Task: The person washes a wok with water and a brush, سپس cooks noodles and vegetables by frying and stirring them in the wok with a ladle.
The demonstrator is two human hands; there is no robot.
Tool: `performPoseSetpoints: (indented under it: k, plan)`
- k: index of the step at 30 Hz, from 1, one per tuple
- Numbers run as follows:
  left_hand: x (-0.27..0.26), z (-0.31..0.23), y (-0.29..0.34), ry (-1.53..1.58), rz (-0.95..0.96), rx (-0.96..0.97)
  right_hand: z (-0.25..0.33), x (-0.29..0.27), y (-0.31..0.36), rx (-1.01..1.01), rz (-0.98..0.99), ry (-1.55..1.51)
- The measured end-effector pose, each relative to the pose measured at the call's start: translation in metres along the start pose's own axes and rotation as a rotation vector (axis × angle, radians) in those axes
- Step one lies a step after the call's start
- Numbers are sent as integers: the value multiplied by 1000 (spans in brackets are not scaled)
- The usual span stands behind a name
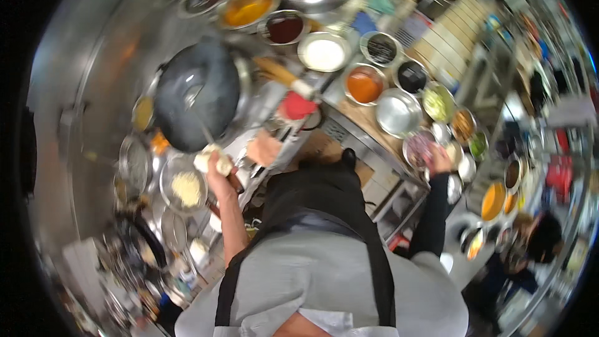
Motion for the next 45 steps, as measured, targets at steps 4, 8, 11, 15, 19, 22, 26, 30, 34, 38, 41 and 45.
performPoseSetpoints:
  k: [4,8,11,15,19,22,26,30,34,38,41,45]
  plan:
    - [-12,-35,-24,29,35,56,132,24,-48,945,16,-926]
    - [-22,-54,-44,36,130,99,360,95,-110,566,372,-1082]
    - [-40,-28,-55,237,129,-68,510,181,-115,353,547,-1031]
    - [-36,-14,-57,355,201,-162,639,317,-128,-334,370,-768]
    - [-37,-20,-63,496,244,-254,738,335,-148,-659,168,-610]
    - [-24,-31,-59,489,198,-204,756,328,-172,-419,235,-610]
    - [9,-20,-55,415,207,-198,700,452,-125,-576,420,-428]
    - [39,2,-39,389,173,-235,583,399,-71,-95,1037,-632]
    - [89,25,-21,385,339,-318,379,394,78,466,1699,-290]
    - [98,40,-19,356,313,-248,322,483,94,52,1299,-274]
    - [87,49,13,65,310,-373,298,512,134,741,1293,-615]
    - [28,85,38,9,289,-311,291,514,158,1056,1231,-729]
Point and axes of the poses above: each hand's wrist, its own y-axis away from the middle knuckle, its own x-axis out of the palm, z = x × y, the point moved 10 cm from there along -y, towards the middle knuckle, and after that the axes turned 10 degrees about -z, right-handed, at the moved point
